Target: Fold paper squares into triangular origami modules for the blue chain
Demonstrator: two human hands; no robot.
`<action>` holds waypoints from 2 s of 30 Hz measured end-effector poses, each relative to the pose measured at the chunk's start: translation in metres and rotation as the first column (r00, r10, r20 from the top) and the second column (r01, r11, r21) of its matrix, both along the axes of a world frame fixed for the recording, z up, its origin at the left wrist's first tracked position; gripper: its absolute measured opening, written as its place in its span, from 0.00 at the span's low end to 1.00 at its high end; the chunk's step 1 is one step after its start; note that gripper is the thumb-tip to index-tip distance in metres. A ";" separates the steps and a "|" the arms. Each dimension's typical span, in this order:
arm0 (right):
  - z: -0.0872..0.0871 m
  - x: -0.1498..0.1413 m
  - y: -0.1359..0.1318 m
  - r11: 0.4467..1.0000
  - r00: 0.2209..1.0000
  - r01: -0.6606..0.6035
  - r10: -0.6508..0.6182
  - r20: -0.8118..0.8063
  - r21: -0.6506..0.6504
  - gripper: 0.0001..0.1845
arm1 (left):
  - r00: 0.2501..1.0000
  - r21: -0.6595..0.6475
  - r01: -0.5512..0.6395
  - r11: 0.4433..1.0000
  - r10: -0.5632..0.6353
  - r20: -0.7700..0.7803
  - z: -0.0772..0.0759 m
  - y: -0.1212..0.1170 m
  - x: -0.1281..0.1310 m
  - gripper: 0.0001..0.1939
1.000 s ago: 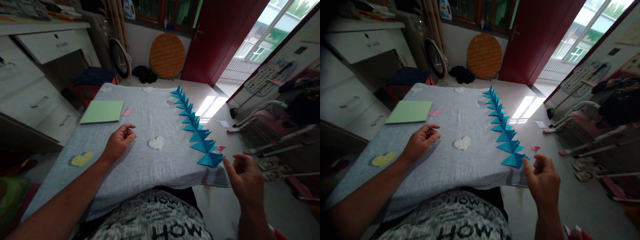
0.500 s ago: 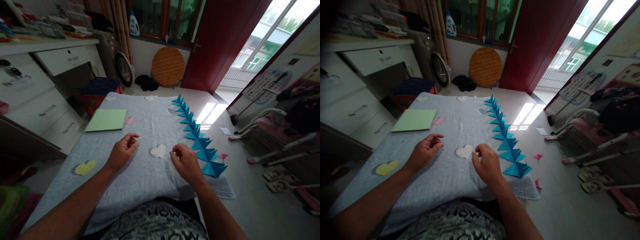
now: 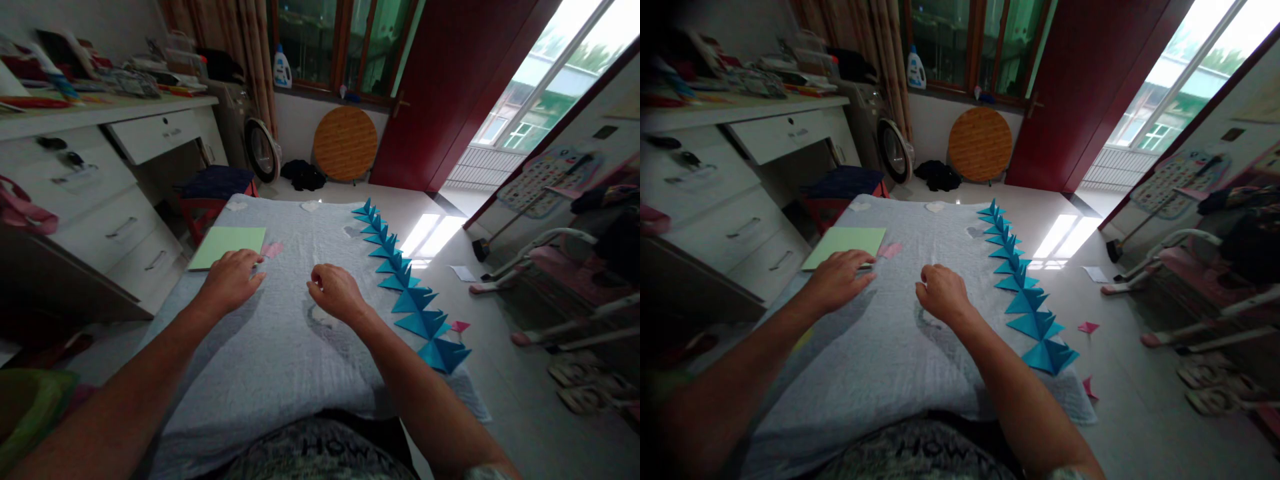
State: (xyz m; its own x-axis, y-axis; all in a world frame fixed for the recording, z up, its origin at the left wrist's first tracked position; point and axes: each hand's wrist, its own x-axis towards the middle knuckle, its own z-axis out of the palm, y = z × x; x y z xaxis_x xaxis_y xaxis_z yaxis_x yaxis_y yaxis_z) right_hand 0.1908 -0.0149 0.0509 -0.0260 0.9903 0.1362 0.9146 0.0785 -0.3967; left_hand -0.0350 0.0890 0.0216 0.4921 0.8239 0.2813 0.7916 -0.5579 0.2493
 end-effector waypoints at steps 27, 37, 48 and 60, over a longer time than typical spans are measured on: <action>-0.068 0.023 0.029 0.988 0.973 0.148 -0.138 -0.183 0.043 0.10 | 0.960 0.007 -0.273 0.962 0.272 0.060 -0.039 0.025 0.001 0.08; -0.067 0.023 0.028 0.991 0.981 0.129 -0.124 -0.148 0.024 0.09 | 0.960 -0.001 -0.267 0.964 0.267 0.081 -0.042 0.027 -0.003 0.17; -0.068 0.024 0.027 0.992 0.983 0.128 -0.124 -0.136 0.021 0.09 | 0.969 -0.030 -0.228 0.973 0.229 0.095 -0.036 0.027 -0.006 0.08; -0.062 0.021 0.027 0.993 0.987 0.117 -0.116 -0.109 0.001 0.08 | 0.943 -0.169 -0.179 0.969 0.218 0.253 -0.036 0.030 -0.012 0.08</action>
